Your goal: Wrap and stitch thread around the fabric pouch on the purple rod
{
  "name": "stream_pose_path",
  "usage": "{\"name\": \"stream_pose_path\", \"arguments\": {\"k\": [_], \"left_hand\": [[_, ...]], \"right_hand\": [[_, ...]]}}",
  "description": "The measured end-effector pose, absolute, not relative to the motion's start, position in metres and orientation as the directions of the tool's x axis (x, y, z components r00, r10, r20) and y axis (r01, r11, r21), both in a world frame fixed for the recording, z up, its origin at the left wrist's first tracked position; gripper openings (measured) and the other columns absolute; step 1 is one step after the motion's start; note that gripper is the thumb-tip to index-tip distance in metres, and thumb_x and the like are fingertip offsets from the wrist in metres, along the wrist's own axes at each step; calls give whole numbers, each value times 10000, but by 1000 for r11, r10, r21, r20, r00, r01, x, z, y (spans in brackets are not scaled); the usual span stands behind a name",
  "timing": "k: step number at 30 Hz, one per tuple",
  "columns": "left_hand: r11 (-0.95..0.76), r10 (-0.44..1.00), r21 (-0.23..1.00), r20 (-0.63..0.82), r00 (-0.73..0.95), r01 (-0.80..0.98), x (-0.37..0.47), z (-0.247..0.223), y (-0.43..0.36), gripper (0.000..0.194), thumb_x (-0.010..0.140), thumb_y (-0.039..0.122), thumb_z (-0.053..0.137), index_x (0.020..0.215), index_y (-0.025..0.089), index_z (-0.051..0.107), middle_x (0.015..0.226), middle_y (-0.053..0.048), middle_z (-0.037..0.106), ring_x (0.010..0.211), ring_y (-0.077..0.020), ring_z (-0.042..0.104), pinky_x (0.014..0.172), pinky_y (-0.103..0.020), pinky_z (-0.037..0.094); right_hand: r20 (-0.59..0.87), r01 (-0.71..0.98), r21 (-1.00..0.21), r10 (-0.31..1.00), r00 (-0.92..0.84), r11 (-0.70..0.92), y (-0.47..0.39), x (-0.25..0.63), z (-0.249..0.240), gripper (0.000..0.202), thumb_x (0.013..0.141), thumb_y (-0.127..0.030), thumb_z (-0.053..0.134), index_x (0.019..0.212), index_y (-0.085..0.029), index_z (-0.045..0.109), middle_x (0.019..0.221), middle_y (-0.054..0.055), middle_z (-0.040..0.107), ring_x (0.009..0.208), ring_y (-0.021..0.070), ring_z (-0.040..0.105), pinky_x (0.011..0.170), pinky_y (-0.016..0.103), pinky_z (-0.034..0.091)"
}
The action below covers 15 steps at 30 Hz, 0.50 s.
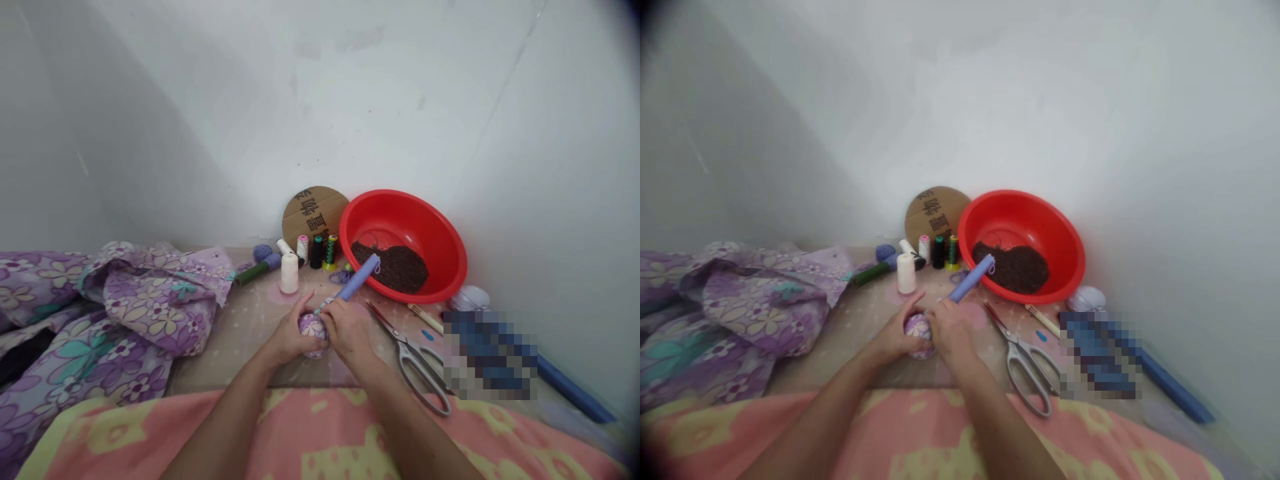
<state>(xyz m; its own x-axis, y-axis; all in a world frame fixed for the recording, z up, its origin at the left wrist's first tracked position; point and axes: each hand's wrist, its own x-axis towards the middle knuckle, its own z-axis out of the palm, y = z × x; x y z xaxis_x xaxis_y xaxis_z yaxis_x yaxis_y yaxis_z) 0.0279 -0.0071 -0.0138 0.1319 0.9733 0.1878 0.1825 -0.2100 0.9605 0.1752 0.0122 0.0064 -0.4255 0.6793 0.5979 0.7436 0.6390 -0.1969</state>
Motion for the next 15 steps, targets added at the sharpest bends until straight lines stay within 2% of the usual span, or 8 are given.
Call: {"name": "stream_pose_path", "arguments": {"k": [9, 12, 15], "left_hand": [[-191, 976, 968, 169, 138, 165, 27, -17, -5, 967, 500, 180, 741, 1324, 201, 236, 1076, -61, 485, 935, -191, 509, 829, -317, 424], [-183, 976, 973, 163, 143, 141, 27, -16, -5, 968, 510, 178, 734, 1329, 190, 219, 1086, -65, 474, 927, -183, 509, 815, -304, 428], [-183, 975, 976, 164, 150, 120, 27, -16, -6, 981, 504, 174, 738, 1331, 183, 210, 1072, -65, 478, 919, -181, 510, 803, -299, 430]], "right_hand": [[554, 814, -45, 692, -462, 579, 8, 183, 13, 150, 822, -200, 459, 737, -188, 581, 748, 40, 601, 676, 149, 525, 560, 255, 305], [598, 788, -68, 657, -459, 612, 10, 184, 9, 175, 833, -202, 436, 735, -171, 578, 714, 50, 616, 659, 156, 538, 572, 257, 319], [638, 772, -151, 657, -401, 618, 12, 186, 7, 200, 846, -226, 411, 753, -165, 577, 693, 56, 620, 652, 161, 553, 588, 256, 333]]}}
